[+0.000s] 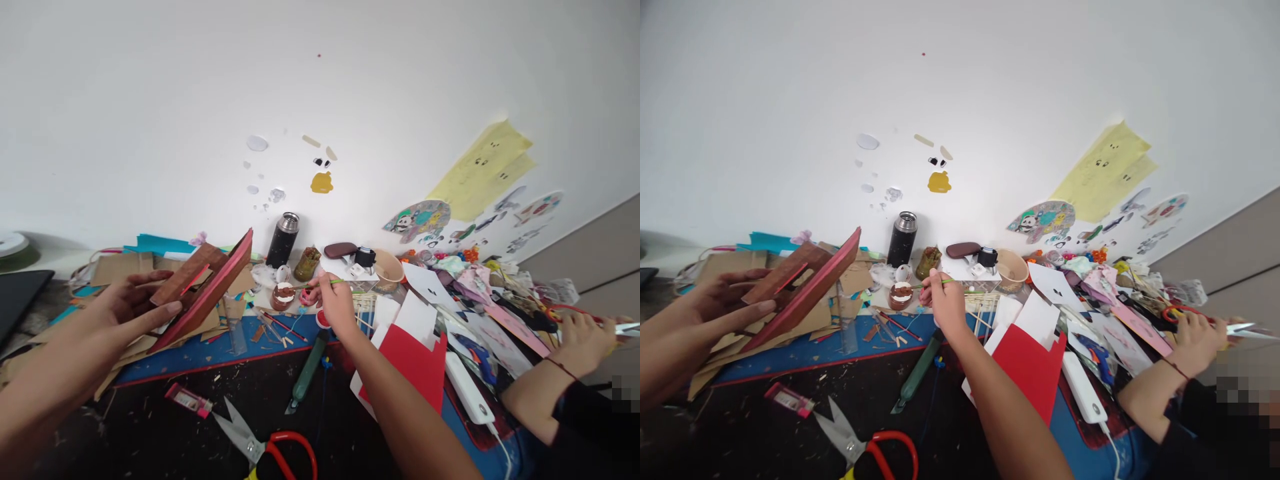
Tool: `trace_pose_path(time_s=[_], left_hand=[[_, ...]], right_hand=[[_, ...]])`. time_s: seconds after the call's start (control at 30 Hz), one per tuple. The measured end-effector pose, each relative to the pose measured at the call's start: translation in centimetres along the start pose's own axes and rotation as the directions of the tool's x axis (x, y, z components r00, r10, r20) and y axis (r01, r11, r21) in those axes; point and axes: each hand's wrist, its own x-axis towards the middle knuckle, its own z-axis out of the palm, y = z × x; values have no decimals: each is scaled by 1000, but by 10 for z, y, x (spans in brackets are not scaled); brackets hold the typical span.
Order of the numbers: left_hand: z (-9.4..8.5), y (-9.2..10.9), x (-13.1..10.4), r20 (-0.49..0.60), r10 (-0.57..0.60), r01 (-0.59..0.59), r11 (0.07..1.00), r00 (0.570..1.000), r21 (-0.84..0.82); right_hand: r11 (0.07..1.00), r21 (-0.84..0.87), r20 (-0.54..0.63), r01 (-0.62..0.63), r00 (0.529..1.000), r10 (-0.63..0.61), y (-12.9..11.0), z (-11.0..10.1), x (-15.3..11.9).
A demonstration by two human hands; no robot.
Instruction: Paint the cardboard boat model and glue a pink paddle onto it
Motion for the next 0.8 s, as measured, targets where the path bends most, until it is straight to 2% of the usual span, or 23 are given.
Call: trace_pose_path(time_s=[0.1, 0.27, 0.4, 0.8], left_hand=[[-1, -2, 3, 7, -11, 10, 995, 1000, 101], [-1, -12, 9, 33, -25, 21, 992, 999, 124], [1, -15, 10, 41, 15, -21, 990, 999, 136], [5, 6, 1, 82, 37, -51, 984, 996, 174]], right_hand=[[999, -45, 17, -13, 1000, 14, 1, 1, 6], [995, -92, 36, -45, 998, 48, 2, 3, 16], [993, -107, 38, -60, 997, 64, 5, 4, 23], [988, -89, 70, -123, 989, 130, 24, 7, 27]])
